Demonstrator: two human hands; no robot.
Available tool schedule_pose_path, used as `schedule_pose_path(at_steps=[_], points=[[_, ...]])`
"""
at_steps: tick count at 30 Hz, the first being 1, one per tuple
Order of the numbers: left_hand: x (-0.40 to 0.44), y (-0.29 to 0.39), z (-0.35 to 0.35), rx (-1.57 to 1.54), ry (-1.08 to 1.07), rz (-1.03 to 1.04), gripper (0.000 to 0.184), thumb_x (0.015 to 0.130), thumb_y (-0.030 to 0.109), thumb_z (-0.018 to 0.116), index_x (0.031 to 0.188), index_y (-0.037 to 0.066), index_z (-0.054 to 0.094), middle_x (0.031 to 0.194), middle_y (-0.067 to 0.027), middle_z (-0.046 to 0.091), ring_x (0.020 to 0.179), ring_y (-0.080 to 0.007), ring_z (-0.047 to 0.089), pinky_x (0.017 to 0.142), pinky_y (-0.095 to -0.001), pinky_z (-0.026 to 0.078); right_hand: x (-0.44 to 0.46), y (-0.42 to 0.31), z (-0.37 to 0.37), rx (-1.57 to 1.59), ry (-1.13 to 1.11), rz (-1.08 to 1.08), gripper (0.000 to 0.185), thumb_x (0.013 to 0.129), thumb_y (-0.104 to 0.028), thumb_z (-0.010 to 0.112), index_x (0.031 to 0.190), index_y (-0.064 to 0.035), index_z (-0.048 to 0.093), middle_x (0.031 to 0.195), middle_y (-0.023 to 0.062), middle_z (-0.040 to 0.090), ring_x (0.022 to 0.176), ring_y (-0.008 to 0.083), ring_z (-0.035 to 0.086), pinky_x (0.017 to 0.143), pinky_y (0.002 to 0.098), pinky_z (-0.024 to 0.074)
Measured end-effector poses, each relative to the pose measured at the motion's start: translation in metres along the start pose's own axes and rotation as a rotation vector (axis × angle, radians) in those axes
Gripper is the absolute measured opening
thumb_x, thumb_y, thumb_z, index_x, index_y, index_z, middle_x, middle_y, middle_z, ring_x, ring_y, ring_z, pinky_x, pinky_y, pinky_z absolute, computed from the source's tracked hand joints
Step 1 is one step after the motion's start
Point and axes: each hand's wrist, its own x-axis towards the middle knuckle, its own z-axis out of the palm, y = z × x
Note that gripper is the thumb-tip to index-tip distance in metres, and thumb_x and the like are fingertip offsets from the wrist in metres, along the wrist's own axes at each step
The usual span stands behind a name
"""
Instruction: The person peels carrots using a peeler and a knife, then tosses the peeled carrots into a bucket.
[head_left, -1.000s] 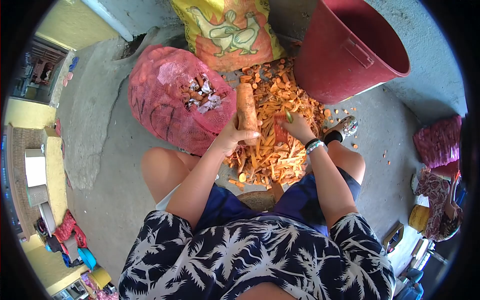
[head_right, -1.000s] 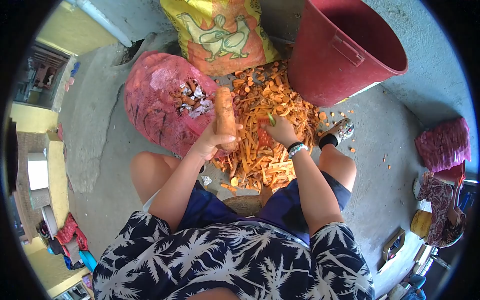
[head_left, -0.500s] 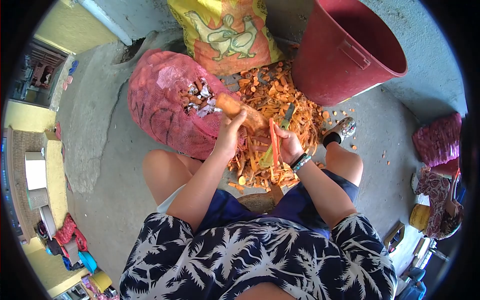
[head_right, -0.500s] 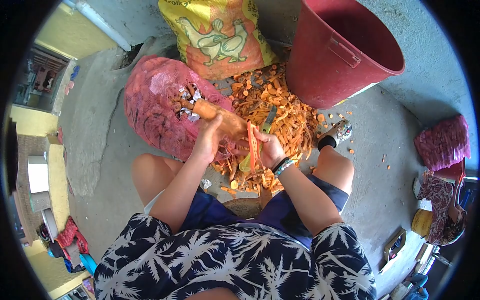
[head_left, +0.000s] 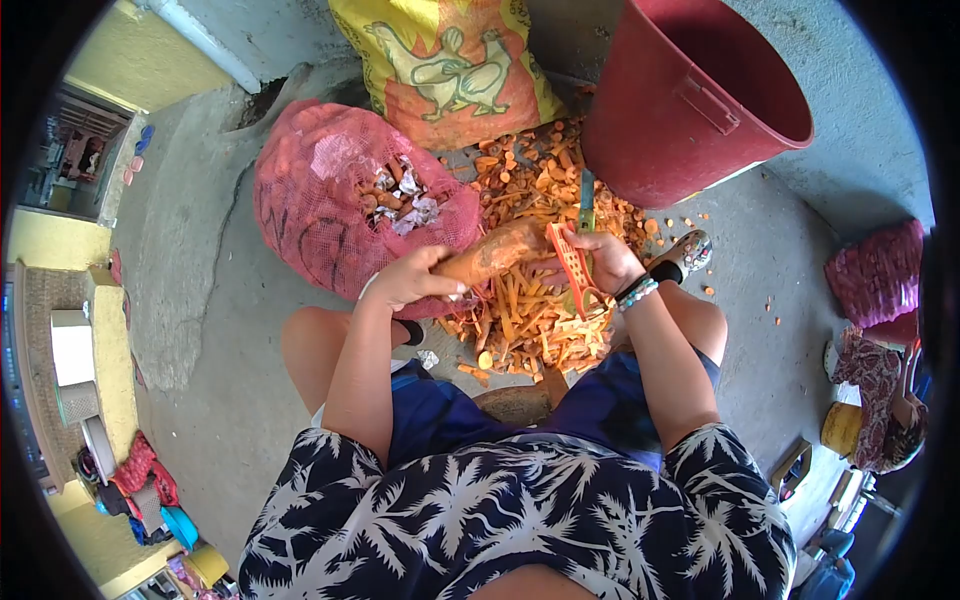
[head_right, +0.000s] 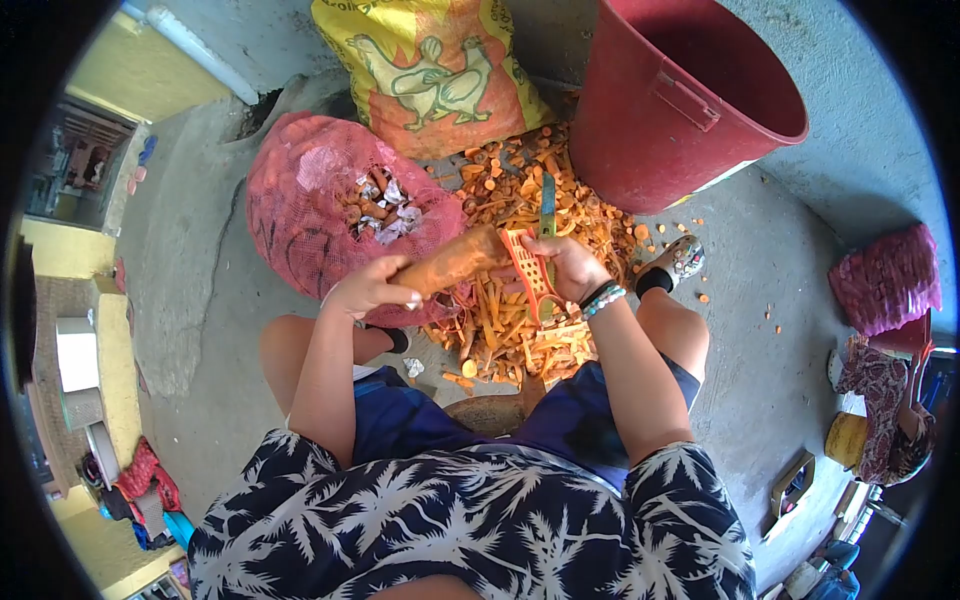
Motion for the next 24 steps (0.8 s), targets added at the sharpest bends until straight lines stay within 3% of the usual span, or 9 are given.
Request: schedule_pose_path(at_steps=[3,5,7,9,10,11,13,18,24], points=[[0.018,-0.019,0.016,0.059,-0.081,0.055,0.043,0.071,0.007,0.067,0.11,-0.003,0.05,0.098,-0.0115,0.059,0.083,-0.0167,0.059,0.075,-0.0266,0.046,-0.004,-0.01,0.009,-0.13,0.009,-0.013,0.035,0.089,-0.022,0.051,0.113,0.0041,0.049,0.108,0.0171,0.057,0.102,0.0364,0.056,0.081,0.0493,0.0492],[0.039,-0.047,0.031,-0.041,-0.046,0.024,0.044,0.07,0.005,0.067,0.11,-0.002,0.05,0.098,-0.0114,0.058,0.082,-0.0169,0.059,0.074,-0.0266,0.047,-0.006,-0.015,0.008,-0.182,0.021,-0.009,0.034,0.09,-0.019,0.049,0.114,0.0044,0.046,0.115,0.0181,0.053,0.111,0.0426,0.048,0.082,0.0497,0.0495],[0.049,-0.049,0.044,-0.141,-0.018,-0.007,0.045,0.069,0.004,0.066,0.11,-0.001,0.05,0.098,-0.0112,0.057,0.081,-0.017,0.059,0.072,-0.0265,0.047,-0.005,-0.017,0.004,-0.142,0.043,-0.051,0.032,0.089,-0.018,0.05,0.113,0.0043,0.048,0.109,0.0165,0.057,0.107,0.0355,0.054,0.08,0.044,0.0511],[0.053,-0.046,0.051,-0.357,-0.016,-0.072,0.048,0.068,0.001,0.065,0.113,0.0,0.048,0.094,-0.0099,0.057,0.077,-0.0168,0.059,0.066,-0.0274,0.048,0.001,-0.02,-0.013,-0.415,0.181,-0.142,0.03,0.089,-0.015,0.051,0.111,0.0049,0.05,0.1,0.014,0.062,0.088,0.0244,0.062,0.074,0.0363,0.0512],[0.052,-0.042,0.054,-0.301,0.029,-0.041,0.044,0.068,0.0,0.064,0.109,0.0,0.051,0.09,-0.0084,0.057,0.074,-0.0165,0.06,0.063,-0.0285,0.049,0.001,-0.018,-0.015,-0.648,0.275,-0.228,0.024,0.086,-0.02,0.055,0.1,-0.0009,0.057,0.082,0.0079,0.064,0.062,0.018,0.059,0.059,0.0321,0.0483],[0.051,-0.039,0.054,-0.3,0.026,-0.043,0.044,0.068,0.0,0.064,0.109,0.0,0.051,0.09,-0.0084,0.057,0.074,-0.0165,0.06,0.063,-0.0285,0.049,-0.002,-0.016,-0.017,-0.646,0.277,-0.228,0.024,0.086,-0.02,0.055,0.1,-0.0009,0.057,0.082,0.0079,0.064,0.062,0.018,0.059,0.059,0.0321,0.0483],[0.051,-0.034,0.052,0.025,0.183,-0.016,0.038,0.068,-0.002,0.064,0.105,0.0,0.053,0.085,-0.007,0.059,0.072,-0.0153,0.06,0.061,-0.0286,0.05,-0.015,-0.018,0.008,-1.48,0.356,-0.352,0.02,0.083,-0.023,0.057,0.087,-0.0046,0.063,0.07,0.0091,0.062,0.059,0.0173,0.059,0.056,0.0322,0.0466],[0.049,-0.03,0.052,-0.043,0.246,0.062,0.036,0.067,-0.002,0.064,0.102,0.0,0.055,0.082,-0.0047,0.059,0.068,-0.0129,0.058,0.057,-0.0268,0.048,-0.018,-0.003,0.027,-1.614,0.505,-0.399,0.026,0.081,-0.028,0.059,0.085,-0.0024,0.063,0.069,0.0181,0.059,0.065,0.0336,0.057,0.061,0.0403,0.0444],[0.046,-0.033,0.051,-0.017,0.171,0.098,0.042,0.063,0.002,0.067,0.104,0.0,0.054,0.086,-0.0039,0.059,0.068,-0.0131,0.056,0.061,-0.0285,0.047,-0.009,0.001,0.022,-1.521,0.444,-0.391,0.028,0.081,-0.026,0.058,0.084,0.0013,0.061,0.069,0.0202,0.059,0.063,0.0339,0.057,0.061,0.0407,0.044]])
